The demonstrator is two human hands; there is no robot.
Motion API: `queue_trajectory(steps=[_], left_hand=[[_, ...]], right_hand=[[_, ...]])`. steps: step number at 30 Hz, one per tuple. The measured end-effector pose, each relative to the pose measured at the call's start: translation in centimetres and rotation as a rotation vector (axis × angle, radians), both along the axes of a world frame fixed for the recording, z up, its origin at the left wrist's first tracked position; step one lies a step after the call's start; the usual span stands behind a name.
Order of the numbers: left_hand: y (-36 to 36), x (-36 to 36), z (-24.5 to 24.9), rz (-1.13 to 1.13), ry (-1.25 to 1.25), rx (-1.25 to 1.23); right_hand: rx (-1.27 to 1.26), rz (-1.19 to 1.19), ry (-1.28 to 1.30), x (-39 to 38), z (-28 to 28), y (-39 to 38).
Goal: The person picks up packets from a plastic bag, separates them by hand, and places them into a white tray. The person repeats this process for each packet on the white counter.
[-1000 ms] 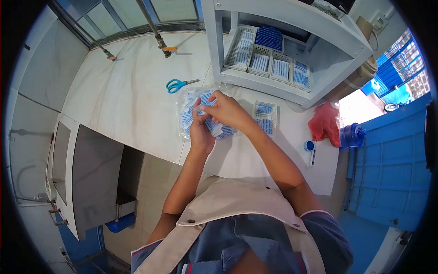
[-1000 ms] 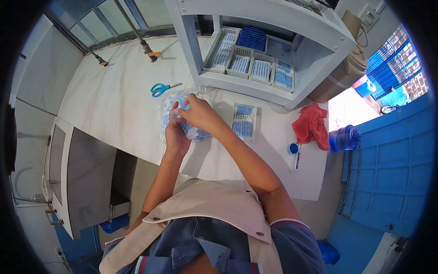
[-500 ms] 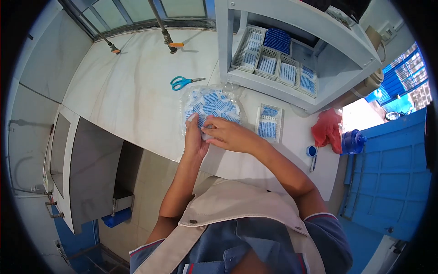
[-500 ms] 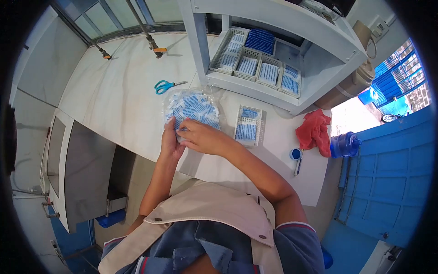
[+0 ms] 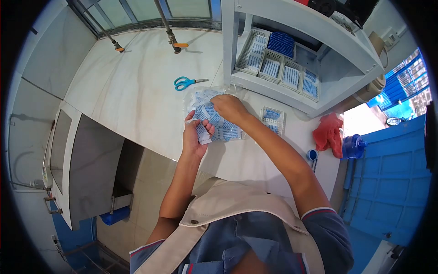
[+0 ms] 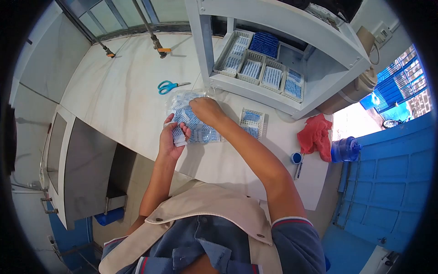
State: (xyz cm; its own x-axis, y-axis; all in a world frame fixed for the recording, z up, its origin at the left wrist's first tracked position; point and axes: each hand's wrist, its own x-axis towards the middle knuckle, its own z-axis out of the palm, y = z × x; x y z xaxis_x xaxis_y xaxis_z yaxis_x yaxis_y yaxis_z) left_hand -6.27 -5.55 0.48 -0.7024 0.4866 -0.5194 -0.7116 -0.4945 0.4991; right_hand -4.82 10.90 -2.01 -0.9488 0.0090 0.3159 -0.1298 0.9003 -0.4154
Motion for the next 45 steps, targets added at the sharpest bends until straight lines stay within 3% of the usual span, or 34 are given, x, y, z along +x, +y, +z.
queue_trajectory(steps=[2,4,5,7,8,10,13,17,19,23,25,27,29,31,33,35,37,39,41,42,44,45], left_hand=[[0.1,-0.3,0.0,0.020,-0.001,-0.033],[-0.3,-0.6,-0.4,-0.006,0.080,0.067],[-0.3,-0.5,-0.6,-0.005,0.074,0.064],[0.3,-0.8,0.0,-0.047,0.074,0.079],[0.6,-0.9,0.0,-0.053,0.073,0.079],[1.3,-0.9,1.1,-0.172,0.010,0.146],[3.6,1.8,5.6,-0.027,0.026,0.018],[2.9,0.9,1.9,-0.128,0.063,0.051],[2.0,-0.2,-0.9,-0.295,0.209,0.030],[2.8,1.3,-1.3,-0.289,0.310,-0.091],[3.3,3.4,2.0,-0.103,0.155,-0.004],[2.6,3.3,1.5,-0.083,0.170,0.042],[1.7,3.0,1.2,0.032,0.304,-0.208],[0.2,1.9,0.6,0.025,0.340,-0.195],[-0.4,0.6,0.5,0.039,0.293,-0.104],[-1.1,-0.2,0.8,0.031,0.207,-0.066],[-1.6,-0.8,-0.2,-0.131,0.036,0.183],[-1.0,-0.5,-1.0,-0.098,-0.014,0.110],[-0.5,0.0,-1.0,-0.068,-0.058,0.031],[-0.2,0.4,-0.6,-0.034,0.033,-0.008],[-0.3,0.6,-0.5,0.000,0.120,-0.047],[-0.7,0.3,-0.5,-0.043,0.087,-0.033]], right_hand=[[-0.124,-0.041,0.056,0.9,1.3,-0.1],[-0.824,-0.168,-0.183,1.9,2.6,-0.2],[-0.827,-0.169,-0.189,2.6,3.3,-0.3],[-1.307,-0.196,-0.246,4.0,4.8,-0.7],[-1.309,-0.201,-0.243,4.6,4.8,-0.9],[-1.602,-0.144,-0.230,5.7,4.7,-1.3],[-1.565,-0.225,-0.131,6.7,4.8,-2.4],[-1.415,-0.276,-0.032,7.4,4.5,-2.6],[-0.708,-0.419,0.131,8.0,5.7,-3.0],[-0.469,-0.298,0.182,8.0,5.2,-5.3],[-0.351,-0.177,0.129,7.7,4.0,-6.6],[-0.364,-0.157,0.107,7.6,3.8,-6.8],[-0.582,0.050,-0.003,7.4,3.4,-6.5],[-0.602,0.082,-0.029,7.7,5.4,-5.9],[-0.616,0.123,-0.057,7.9,6.0,-5.6],[-0.312,0.297,0.184,7.7,5.2,-5.3],[-0.284,0.293,0.165,7.5,4.2,-5.2],[-0.260,0.285,0.147,7.4,3.4,-5.1],[-0.402,0.333,0.205,7.0,3.0,-4.8],[-0.403,0.331,0.207,6.4,3.2,-4.4],[-0.731,0.003,-0.127,4.4,4.0,-2.5],[-0.578,-0.114,-0.067,2.7,3.3,-1.1]])
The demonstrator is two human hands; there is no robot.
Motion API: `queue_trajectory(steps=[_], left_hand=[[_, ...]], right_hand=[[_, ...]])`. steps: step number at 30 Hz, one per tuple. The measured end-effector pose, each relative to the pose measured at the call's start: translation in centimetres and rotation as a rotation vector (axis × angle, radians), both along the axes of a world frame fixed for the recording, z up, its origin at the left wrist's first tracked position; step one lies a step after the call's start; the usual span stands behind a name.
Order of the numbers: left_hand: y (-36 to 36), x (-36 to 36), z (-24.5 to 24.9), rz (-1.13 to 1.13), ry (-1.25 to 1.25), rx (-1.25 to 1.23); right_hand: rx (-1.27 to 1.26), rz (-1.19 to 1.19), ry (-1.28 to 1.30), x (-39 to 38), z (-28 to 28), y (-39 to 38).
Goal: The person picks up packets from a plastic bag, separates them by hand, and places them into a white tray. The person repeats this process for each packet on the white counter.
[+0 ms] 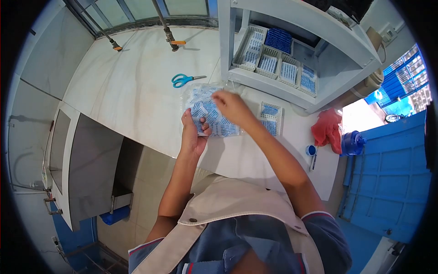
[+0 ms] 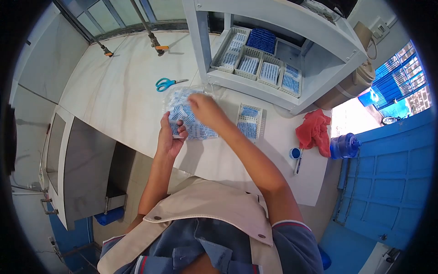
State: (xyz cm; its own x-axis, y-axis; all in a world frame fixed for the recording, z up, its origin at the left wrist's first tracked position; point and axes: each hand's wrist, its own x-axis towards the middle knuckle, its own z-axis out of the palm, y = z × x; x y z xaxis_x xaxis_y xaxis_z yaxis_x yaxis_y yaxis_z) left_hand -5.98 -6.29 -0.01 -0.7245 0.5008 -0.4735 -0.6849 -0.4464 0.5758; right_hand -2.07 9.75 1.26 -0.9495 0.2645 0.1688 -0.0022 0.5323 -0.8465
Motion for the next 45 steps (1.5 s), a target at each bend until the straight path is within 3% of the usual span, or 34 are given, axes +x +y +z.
queue_trajectory(steps=[1,2,4,8,11,13,14,16,17,19,23,25,26,29,32,34,36,39,43,45], left_hand=[[-0.1,-0.4,0.2,-0.043,-0.029,0.015],[-0.2,-0.5,0.3,-0.046,-0.024,0.017],[-0.7,-0.4,0.7,-0.061,0.032,0.084],[-0.7,-1.0,0.3,-0.102,-0.026,0.132],[0.3,-0.5,1.4,-0.022,-0.101,0.015],[0.3,-0.5,1.0,-0.057,-0.088,0.147],[0.2,-0.9,0.4,-0.059,-0.089,0.149],[0.2,-1.7,0.0,-0.162,-0.094,0.309],[0.4,-1.9,-0.4,-0.164,-0.093,0.308],[1.3,-1.8,0.1,-0.114,-0.057,0.199],[2.0,-1.7,-1.2,-0.123,0.115,0.132],[2.5,-0.7,0.0,-0.055,0.094,0.108],[2.2,-0.3,0.1,-0.060,0.093,0.108],[0.8,0.7,1.0,-0.012,0.069,0.088],[-0.9,0.2,-0.9,0.052,0.232,-0.116],[-1.1,-0.2,0.3,0.123,0.164,-0.107],[-1.7,-0.6,0.2,0.185,0.100,-0.095],[-2.4,-1.7,-1.0,0.085,0.180,-0.033],[-2.0,-2.2,-1.5,0.026,0.330,-0.293],[-2.0,-2.5,-1.7,-0.002,0.428,-0.415]], right_hand=[[0.163,-0.119,0.021,-1.3,-0.5,0.9],[0.165,-0.122,0.025,-1.7,-1.3,1.1],[0.621,0.003,-0.340,-2.2,-2.0,0.9],[0.637,-0.066,-0.294,-2.8,-3.2,0.1],[0.569,-0.129,-0.261,-2.2,-3.2,0.7],[0.052,-0.222,-0.158,-1.5,-2.4,1.3],[0.053,-0.224,-0.158,-1.1,-2.0,1.7],[-0.703,-0.131,-0.069,-0.5,-1.5,2.4],[-0.704,-0.132,-0.068,-0.1,-1.3,2.5],[-1.011,-0.057,-0.142,1.3,-0.1,2.1],[-1.019,-0.118,-0.078,2.5,0.9,-0.2],[-0.666,-0.189,-0.006,2.1,-0.5,-2.2],[-0.667,-0.193,-0.005,2.2,-1.0,-3.4],[-0.269,-0.089,0.079,2.5,-0.6,-6.0],[-0.223,-0.019,0.002,0.9,-0.4,-4.8],[-0.273,-0.005,-0.166,-1.7,-0.6,-1.8],[0.329,-0.040,0.012,-4.2,-4.0,0.3],[0.416,0.052,0.019,-4.1,-4.5,-0.8],[0.442,0.049,-0.181,-4.4,-4.9,-2.1],[0.194,0.156,-0.257,-4.4,-4.8,-1.8]])
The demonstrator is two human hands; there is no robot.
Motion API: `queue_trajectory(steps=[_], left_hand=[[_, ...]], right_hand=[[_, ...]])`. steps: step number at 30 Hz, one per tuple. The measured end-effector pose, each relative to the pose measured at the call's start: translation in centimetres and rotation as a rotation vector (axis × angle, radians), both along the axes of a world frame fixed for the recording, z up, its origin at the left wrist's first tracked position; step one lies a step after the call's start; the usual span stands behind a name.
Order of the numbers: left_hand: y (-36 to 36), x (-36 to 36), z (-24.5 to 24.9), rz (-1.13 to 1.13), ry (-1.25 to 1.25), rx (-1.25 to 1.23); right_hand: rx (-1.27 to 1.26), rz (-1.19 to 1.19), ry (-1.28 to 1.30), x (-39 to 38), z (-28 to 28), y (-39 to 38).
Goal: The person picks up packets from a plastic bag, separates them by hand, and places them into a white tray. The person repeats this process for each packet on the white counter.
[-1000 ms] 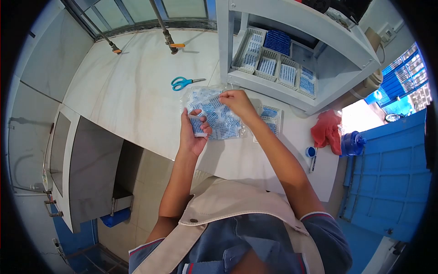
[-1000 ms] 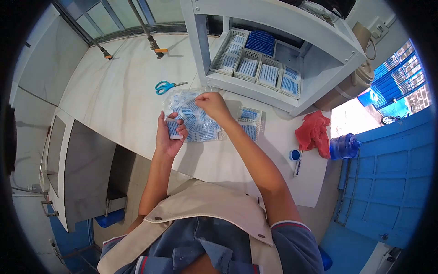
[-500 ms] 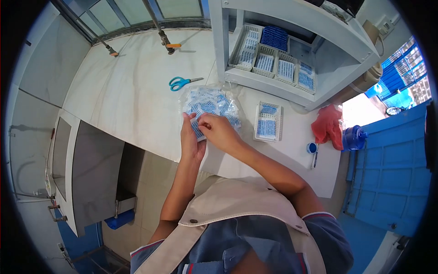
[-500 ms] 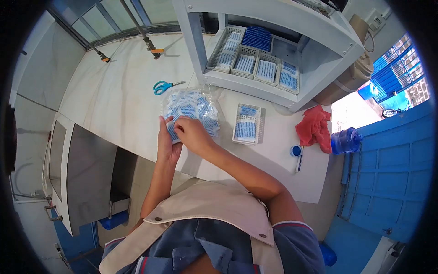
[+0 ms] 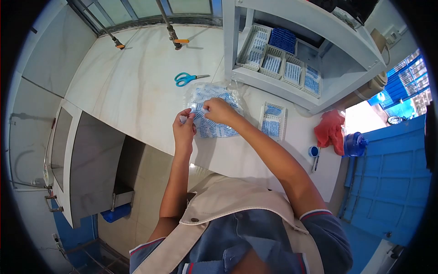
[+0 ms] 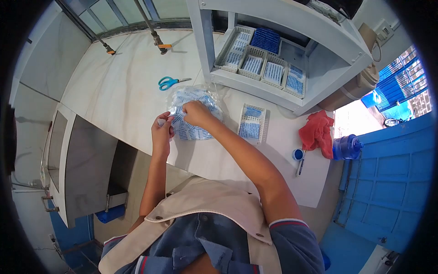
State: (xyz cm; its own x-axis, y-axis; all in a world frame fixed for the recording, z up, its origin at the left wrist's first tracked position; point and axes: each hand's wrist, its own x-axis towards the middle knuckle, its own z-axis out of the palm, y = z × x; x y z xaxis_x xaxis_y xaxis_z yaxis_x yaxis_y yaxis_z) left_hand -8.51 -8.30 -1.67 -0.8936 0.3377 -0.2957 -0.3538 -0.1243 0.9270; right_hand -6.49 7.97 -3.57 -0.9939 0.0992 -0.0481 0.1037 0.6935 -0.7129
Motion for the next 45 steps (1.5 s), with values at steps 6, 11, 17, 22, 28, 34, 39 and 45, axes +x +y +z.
queue_trajectory(steps=[6,11,17,22,28,34,39,45], left_hand=[[0.5,-0.9,1.3,-0.075,0.271,-0.269],[2.6,-2.2,0.4,-0.251,0.643,-0.425],[3.6,-2.4,1.3,-0.290,0.269,-0.213],[2.8,-2.7,1.6,-0.286,-0.047,-0.043],[3.5,-1.4,2.5,-0.345,0.175,-0.108],[4.5,0.0,3.0,-0.350,0.075,0.082],[4.6,0.4,3.3,-0.389,0.034,0.095],[3.9,0.5,5.5,-0.296,0.151,-0.052]], right_hand=[[-0.207,0.018,0.121,-0.1,1.1,4.3],[-0.462,0.027,-0.076,0.0,2.8,5.3],[-0.557,0.011,-0.091,0.3,2.8,5.2],[-0.780,-0.042,0.040,1.2,3.6,5.0],[-0.649,0.014,-0.040,2.3,6.2,5.2],[-0.608,0.025,0.060,3.7,6.9,5.3],[-0.501,-0.047,0.078,4.8,7.6,5.0],[-0.485,0.008,0.075,5.3,7.4,5.9]])
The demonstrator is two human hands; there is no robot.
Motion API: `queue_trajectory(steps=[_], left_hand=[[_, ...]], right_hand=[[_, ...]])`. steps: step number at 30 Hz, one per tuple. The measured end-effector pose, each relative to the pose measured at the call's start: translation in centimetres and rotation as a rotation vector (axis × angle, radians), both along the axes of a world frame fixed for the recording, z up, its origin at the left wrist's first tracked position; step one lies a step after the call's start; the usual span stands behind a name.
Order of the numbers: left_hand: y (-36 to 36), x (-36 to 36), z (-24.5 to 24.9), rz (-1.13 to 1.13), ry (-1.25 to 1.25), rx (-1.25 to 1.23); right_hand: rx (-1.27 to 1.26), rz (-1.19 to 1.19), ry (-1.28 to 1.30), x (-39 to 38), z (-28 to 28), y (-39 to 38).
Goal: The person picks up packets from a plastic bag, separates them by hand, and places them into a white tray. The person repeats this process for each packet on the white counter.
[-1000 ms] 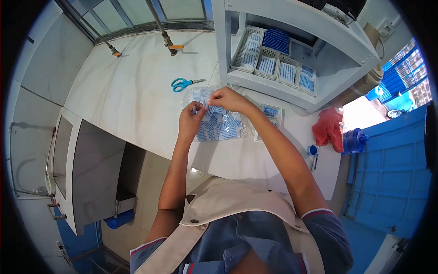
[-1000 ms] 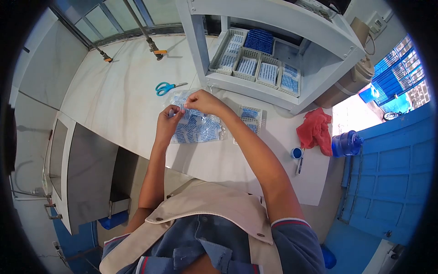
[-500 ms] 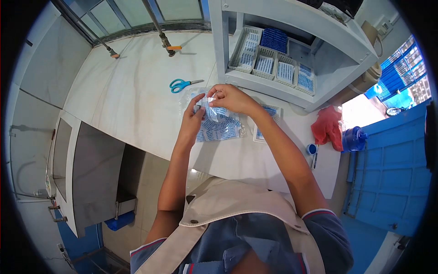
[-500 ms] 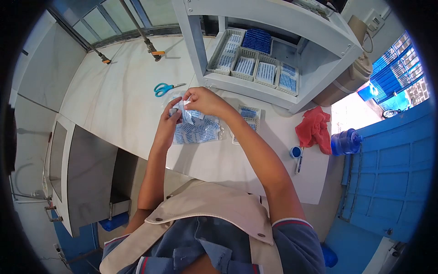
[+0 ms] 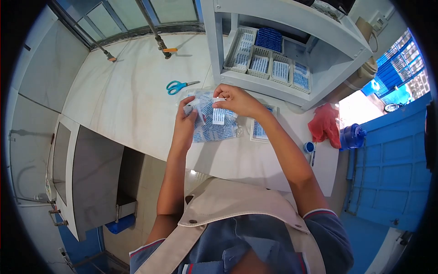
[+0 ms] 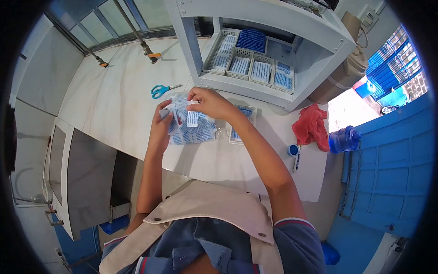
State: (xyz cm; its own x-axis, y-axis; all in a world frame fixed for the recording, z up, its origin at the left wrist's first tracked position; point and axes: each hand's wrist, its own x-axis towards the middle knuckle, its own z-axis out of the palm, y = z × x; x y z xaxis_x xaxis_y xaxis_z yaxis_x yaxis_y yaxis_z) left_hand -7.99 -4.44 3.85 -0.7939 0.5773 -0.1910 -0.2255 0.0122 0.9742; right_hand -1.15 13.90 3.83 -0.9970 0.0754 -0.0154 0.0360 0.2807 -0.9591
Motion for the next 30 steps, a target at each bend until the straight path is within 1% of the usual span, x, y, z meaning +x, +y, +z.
queue_trajectory(steps=[1,2,3,4,5,6,7,9,10,11,12,13,14,15,16,18,19,20,21,23,25,27,28,30], left_hand=[[0.0,0.3,0.1,-0.070,-0.141,0.101],[0.0,0.3,0.2,-0.138,-0.279,0.204],[0.2,-0.3,-0.5,-0.201,-0.358,0.260],[0.3,-0.4,-1.2,-0.201,-0.355,0.263],[0.5,-0.3,-2.0,-0.172,-0.491,0.359],[0.9,0.2,-1.6,-0.145,-0.628,0.454],[1.2,0.8,-0.9,-0.104,-0.692,0.428],[1.3,1.0,-0.7,-0.151,-0.687,0.425],[1.3,1.0,-0.7,-0.195,-0.682,0.426],[1.3,1.3,-0.8,-0.193,-0.683,0.425],[1.2,1.6,-0.9,-0.205,-0.543,0.322],[1.1,1.7,-1.0,-0.214,-0.404,0.218],[0.9,1.7,-1.2,-0.213,-0.404,0.217],[0.8,1.5,-1.4,-0.267,-0.399,0.237],[0.6,1.3,-1.6,-0.322,-0.393,0.257],[0.5,1.1,-1.6,-0.326,-0.409,0.292],[0.4,0.9,-1.5,-0.326,-0.425,0.327],[0.2,0.7,-1.4,-0.324,-0.424,0.328],[0.1,0.5,-1.2,-0.291,-0.403,0.333],[0.0,0.5,-1.1,-0.258,-0.384,0.339],[0.1,0.9,-1.3,-0.060,-0.305,0.343],[0.0,1.3,-2.3,-0.038,-0.299,0.331],[0.0,1.5,-2.8,-0.016,-0.290,0.320],[0.5,2.9,-3.9,0.040,-0.316,0.332]], right_hand=[[-0.003,0.004,-0.001,0.0,-0.1,-0.1],[-0.148,0.041,0.008,-0.1,-0.2,-0.3],[-0.292,0.078,0.018,-0.3,-0.1,-0.4],[-0.289,0.080,0.020,-0.3,-0.1,-0.6],[-0.334,0.059,0.035,-0.2,-0.2,-0.9],[-0.380,0.037,0.049,0.0,-0.5,-1.2],[-0.380,0.033,0.049,0.0,-0.9,-1.5],[-0.283,-0.009,0.163,0.0,-1.6,-2.2],[-0.285,-0.008,0.162,0.1,-1.7,-2.4],[-0.162,-0.048,0.176,0.2,-1.8,-2.5],[-0.037,-0.088,0.191,0.3,-1.4,-2.7],[-0.036,-0.087,0.192,0.4,-0.9,-2.8],[0.003,-0.125,0.158,0.6,-0.4,-2.9],[0.041,-0.165,0.126,0.7,0.1,-3.0],[0.041,-0.166,0.126,0.7,-0.2,-3.1],[0.036,-0.224,0.281,0.5,-0.4,-3.2],[0.037,-0.223,0.280,0.7,-0.3,-3.1],[0.000,-0.220,0.213,0.9,-0.1,-2.8],[-0.038,-0.217,0.145,1.1,0.1,-2.5],[-0.055,-0.198,0.151,1.1,-0.9,-2.1],[-0.074,-0.181,0.157,1.0,-1.1,-2.2],[0.414,-0.283,0.414,1.0,-1.4,-2.9],[0.414,-0.280,0.412,1.3,-0.7,-3.7],[0.698,-0.118,0.207,2.2,0.4,-6.0]])
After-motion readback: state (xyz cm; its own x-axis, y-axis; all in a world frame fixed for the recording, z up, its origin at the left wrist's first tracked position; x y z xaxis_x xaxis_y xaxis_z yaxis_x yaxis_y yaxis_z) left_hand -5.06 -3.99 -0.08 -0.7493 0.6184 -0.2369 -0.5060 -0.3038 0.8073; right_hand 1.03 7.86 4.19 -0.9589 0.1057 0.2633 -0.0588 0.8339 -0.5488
